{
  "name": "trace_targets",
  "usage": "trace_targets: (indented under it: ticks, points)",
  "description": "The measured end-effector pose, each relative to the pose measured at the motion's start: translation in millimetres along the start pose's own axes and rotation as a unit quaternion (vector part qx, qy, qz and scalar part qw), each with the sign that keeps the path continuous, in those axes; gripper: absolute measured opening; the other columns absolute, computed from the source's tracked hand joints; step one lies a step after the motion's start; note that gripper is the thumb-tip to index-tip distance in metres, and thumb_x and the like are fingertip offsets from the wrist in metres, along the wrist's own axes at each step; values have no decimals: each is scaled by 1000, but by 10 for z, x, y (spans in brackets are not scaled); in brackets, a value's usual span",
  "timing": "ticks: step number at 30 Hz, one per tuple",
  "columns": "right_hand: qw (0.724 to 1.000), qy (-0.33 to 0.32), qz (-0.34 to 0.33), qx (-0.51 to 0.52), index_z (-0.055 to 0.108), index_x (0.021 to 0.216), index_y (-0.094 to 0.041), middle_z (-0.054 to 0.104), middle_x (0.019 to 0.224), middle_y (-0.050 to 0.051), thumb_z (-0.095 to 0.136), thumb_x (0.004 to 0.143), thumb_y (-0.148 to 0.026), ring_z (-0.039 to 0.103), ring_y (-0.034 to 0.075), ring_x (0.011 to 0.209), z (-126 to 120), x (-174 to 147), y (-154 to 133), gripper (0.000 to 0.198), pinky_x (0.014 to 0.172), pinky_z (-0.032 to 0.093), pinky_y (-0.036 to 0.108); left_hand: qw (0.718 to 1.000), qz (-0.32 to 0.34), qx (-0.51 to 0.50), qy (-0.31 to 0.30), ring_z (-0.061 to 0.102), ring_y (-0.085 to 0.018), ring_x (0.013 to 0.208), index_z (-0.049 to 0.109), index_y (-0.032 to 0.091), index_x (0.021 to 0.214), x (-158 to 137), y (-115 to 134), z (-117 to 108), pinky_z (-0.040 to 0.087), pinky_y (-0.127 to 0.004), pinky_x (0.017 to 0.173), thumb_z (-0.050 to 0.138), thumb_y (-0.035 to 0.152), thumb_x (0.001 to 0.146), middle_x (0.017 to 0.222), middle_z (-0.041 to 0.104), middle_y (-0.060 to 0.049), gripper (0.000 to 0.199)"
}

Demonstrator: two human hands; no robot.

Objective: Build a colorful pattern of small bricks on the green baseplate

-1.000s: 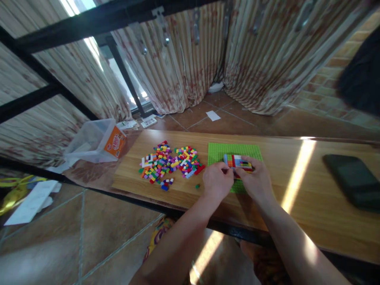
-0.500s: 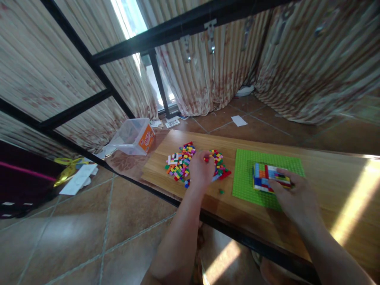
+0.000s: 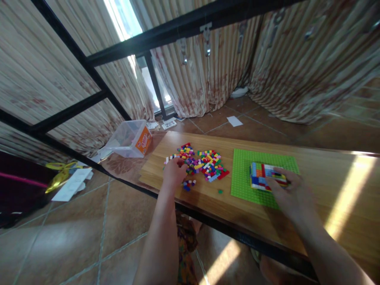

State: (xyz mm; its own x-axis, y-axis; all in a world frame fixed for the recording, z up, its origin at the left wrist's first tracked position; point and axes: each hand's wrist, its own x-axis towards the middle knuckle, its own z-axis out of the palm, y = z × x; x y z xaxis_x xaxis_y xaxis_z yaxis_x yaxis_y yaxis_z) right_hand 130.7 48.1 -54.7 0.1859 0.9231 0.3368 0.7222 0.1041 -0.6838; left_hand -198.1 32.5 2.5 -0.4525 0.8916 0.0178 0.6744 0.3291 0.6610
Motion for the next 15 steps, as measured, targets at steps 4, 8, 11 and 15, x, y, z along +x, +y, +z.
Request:
trace_targets:
  ticks: [4,8,11,15]
  points:
    - [997,65,-38,12,69,110,-19,61,122,17,57,86,-45,57,34,115,-44,-53,-334,37,100,45,55,958,20,-249,-139,58,-12,64,68,16,85,-63,107,56,43,-22,60,66,28,75,74,67,0,16]
    - [982,-10,-85,166,68,108,-22,67,105,8,57,90,-38,64,19,80,-2,-133,-647,26,76,55,38,895,33,-339,-289,54,-9,61,67,16,80,-203,327,185,41,-20,59,69,35,75,70,64,1,20]
    - [963,-81,-106,236,68,110,-23,70,100,5,59,90,-34,64,17,80,75,-181,-752,24,75,54,34,868,44,-352,-347,54,-9,64,68,16,79,-293,489,291,42,-21,61,66,37,78,73,65,-1,22]
    - [939,-124,-68,312,70,105,-23,74,94,4,62,89,-36,67,18,83,135,-202,-781,23,76,54,34,864,34,-341,-369,54,-9,63,69,15,83,-365,631,419,41,-21,61,67,37,78,72,64,0,22]
